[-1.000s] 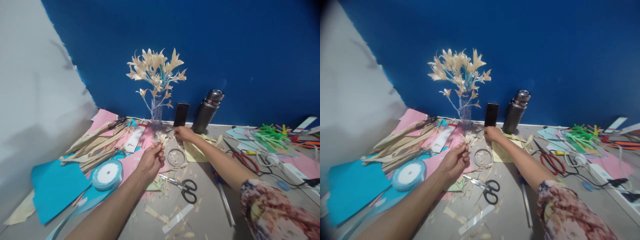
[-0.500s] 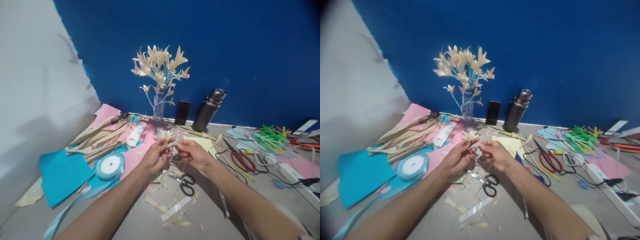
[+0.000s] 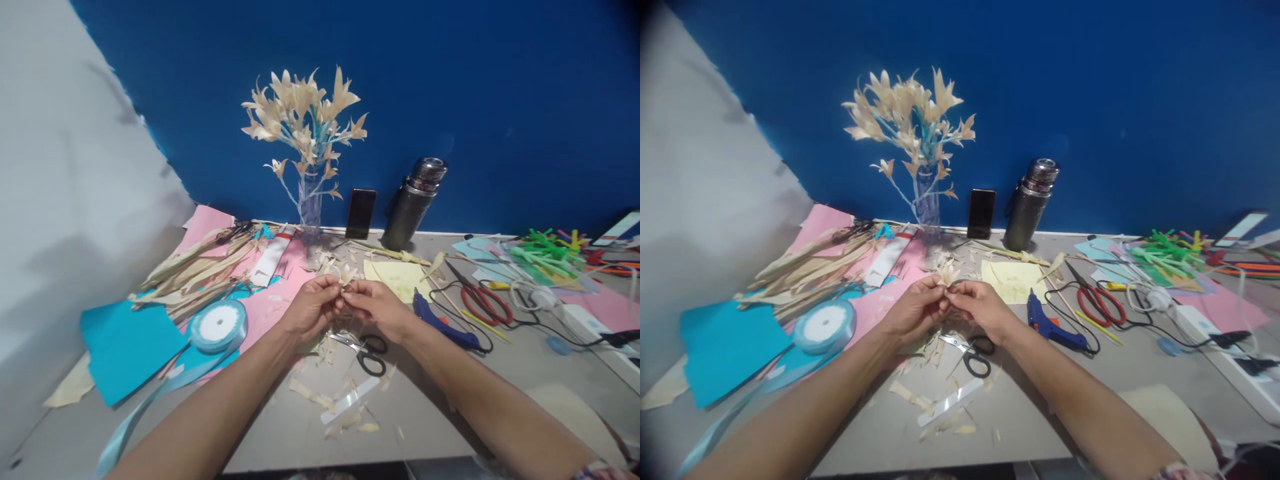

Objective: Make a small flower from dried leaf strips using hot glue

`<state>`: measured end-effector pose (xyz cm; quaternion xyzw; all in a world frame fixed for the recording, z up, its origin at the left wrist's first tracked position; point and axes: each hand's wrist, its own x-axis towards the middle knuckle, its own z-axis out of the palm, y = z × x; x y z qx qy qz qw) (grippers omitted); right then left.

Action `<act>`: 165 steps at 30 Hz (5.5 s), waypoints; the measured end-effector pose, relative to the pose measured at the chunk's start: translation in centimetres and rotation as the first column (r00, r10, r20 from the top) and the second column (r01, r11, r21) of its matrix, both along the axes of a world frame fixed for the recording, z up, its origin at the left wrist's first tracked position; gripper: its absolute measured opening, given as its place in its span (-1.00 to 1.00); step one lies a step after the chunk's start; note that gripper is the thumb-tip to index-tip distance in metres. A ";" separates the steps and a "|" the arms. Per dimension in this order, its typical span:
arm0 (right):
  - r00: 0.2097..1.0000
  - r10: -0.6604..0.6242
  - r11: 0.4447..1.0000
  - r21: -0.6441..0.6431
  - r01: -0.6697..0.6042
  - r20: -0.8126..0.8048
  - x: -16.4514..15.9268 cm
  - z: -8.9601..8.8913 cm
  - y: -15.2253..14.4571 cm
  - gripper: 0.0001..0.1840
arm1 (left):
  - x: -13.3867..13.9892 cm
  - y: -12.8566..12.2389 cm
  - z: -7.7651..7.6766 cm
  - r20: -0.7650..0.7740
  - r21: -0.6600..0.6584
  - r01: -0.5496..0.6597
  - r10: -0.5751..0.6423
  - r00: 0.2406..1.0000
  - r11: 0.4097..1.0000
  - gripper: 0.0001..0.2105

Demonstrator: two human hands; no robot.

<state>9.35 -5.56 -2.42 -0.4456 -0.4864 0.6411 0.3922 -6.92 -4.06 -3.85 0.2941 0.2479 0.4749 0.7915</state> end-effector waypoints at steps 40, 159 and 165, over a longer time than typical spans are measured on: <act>0.981 -0.158 0.976 0.167 0.139 0.111 1.8 -0.2 0.8 -0.78 | 0.2 0.1 -0.5 -0.047 -0.203 0.021 -0.031 0.998 0.979 -0.92; 0.582 -0.687 0.295 0.898 -0.326 0.436 1.6 1.1 -1.7 -0.88 | 0.8 -0.9 0.2 -0.377 0.136 -0.105 0.150 0.914 0.985 -0.75; 0.611 -0.694 0.324 0.923 -0.207 0.380 1.5 0.8 -1.6 -0.89 | 1.1 -1.2 0.8 -0.357 0.091 -0.085 0.112 0.927 0.992 -0.73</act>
